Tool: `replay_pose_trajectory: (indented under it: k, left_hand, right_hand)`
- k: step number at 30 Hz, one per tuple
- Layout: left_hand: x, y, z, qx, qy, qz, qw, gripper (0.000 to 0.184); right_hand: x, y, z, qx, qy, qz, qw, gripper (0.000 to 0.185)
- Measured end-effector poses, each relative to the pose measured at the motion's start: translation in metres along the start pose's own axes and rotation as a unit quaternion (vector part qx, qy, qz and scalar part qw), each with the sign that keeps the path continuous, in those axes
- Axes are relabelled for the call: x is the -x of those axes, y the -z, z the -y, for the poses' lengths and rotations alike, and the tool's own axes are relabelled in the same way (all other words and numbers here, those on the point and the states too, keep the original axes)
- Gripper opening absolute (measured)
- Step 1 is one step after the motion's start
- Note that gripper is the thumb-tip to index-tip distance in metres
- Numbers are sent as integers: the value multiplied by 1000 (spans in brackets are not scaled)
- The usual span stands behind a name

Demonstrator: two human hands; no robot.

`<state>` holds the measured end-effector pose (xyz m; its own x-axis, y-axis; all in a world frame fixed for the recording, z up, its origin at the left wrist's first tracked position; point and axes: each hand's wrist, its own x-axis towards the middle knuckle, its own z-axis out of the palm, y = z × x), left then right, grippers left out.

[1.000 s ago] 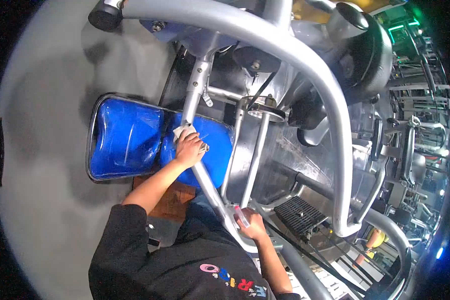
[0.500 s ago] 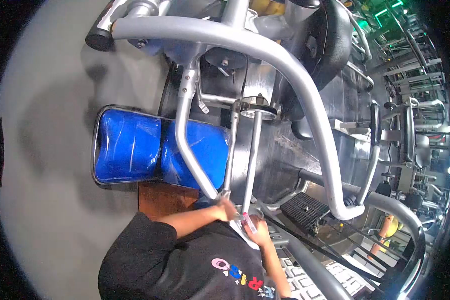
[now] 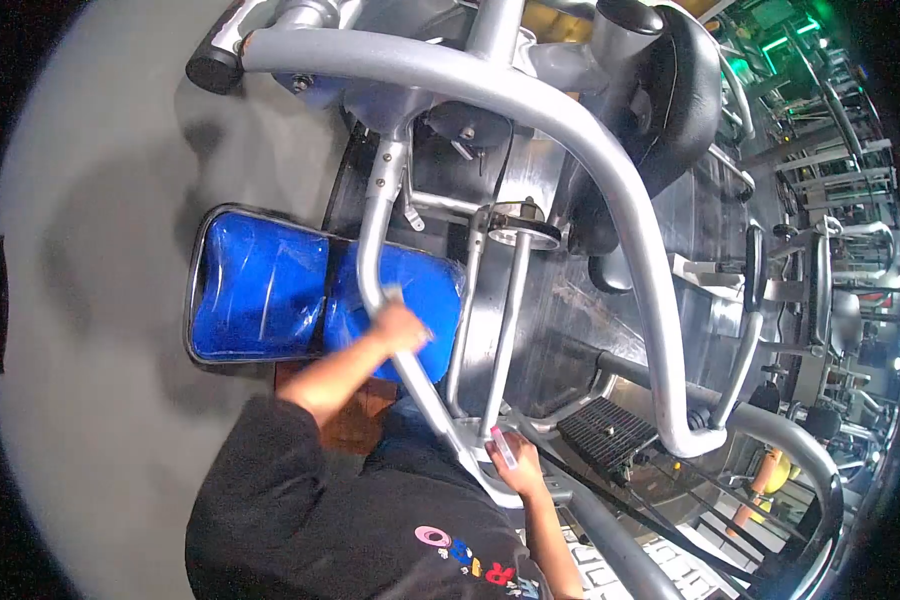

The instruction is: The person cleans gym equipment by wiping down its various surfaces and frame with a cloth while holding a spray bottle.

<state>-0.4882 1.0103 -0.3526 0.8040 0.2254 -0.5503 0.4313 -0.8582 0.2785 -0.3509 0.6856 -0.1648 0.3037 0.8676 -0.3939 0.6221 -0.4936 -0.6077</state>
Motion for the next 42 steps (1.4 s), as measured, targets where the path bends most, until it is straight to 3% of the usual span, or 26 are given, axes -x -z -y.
replay_pose_trajectory:
  k: [2,4,5,8,10,11,12,13,14,15,16,18,20,22,24,26,28,29,30,32,34,36,38,40,42]
  left_hand:
    - [19,-37,-90,4,-105,30,994,26]
    - [47,-66,-179,19,-140,34,989,21]
    - [41,-119,-208,54,-225,24,973,22]
    - [66,-112,-204,160,-279,-67,945,28]
    - [76,-73,-160,325,-237,3,916,28]
    - [66,-79,-138,443,-169,53,879,28]
    - [56,-87,-114,552,-97,101,822,27]
    - [68,-54,-85,724,13,84,684,27]
    - [82,-16,-51,853,121,61,505,27]
    - [76,-21,-14,902,119,1,415,27]
    - [73,-25,27,937,55,-21,345,27]
    - [80,10,77,930,78,-188,306,31]
    - [83,59,105,868,28,-340,360,40]
    - [61,75,128,831,122,-447,308,49]
    - [26,78,153,798,135,-509,294,63]
    - [-17,81,177,791,185,-518,267,71]
    - [-26,125,167,753,219,-503,363,80]
    - [-66,107,187,772,223,-476,356,84]
    - [-64,135,181,776,267,-402,407,81]
    - [-92,145,191,652,250,-455,552,72]
    - [-106,149,204,657,231,-434,571,66]
    - [-118,144,207,659,211,-410,595,60]
    - [-126,132,199,485,168,-582,631,52]
    - [-112,130,184,446,148,-593,653,49]
    - [-94,134,164,202,188,-560,782,55]
  right_hand:
    - [-10,-2,4,-21,23,8,999,22]
    - [-30,1,16,-44,46,45,997,20]
    - [-38,0,19,-43,50,40,997,20]
    - [-54,1,23,-26,48,55,997,22]
    - [-62,-1,29,-14,48,72,996,24]
    - [-68,1,31,-14,59,69,996,25]
    - [-73,3,35,-15,71,67,995,26]
    - [-78,9,45,-23,64,79,995,28]
    - [-82,10,46,-22,66,81,994,28]
    - [-87,11,46,-35,50,84,995,26]
    - [-91,11,47,-48,32,86,995,25]
    - [-105,12,64,-84,15,42,996,21]
    - [-128,11,73,-59,67,-17,996,16]
    - [-162,12,96,-89,115,-90,985,17]
    - [-199,11,115,-76,135,-134,979,19]
    - [-230,15,138,-140,51,-111,983,19]
    - [-258,14,154,-139,74,-135,978,24]
    - [-269,21,170,-99,61,-116,986,25]
    - [-279,25,180,-57,48,-98,992,27]
    - [-295,23,183,-53,69,-98,991,31]
    - [-305,20,184,-107,16,-120,987,29]
    - [-309,20,178,-107,31,-116,987,28]
    - [-312,18,175,-111,43,-113,986,27]
    - [-316,17,175,-135,23,-120,983,26]
    - [-320,14,169,-144,28,-121,982,25]
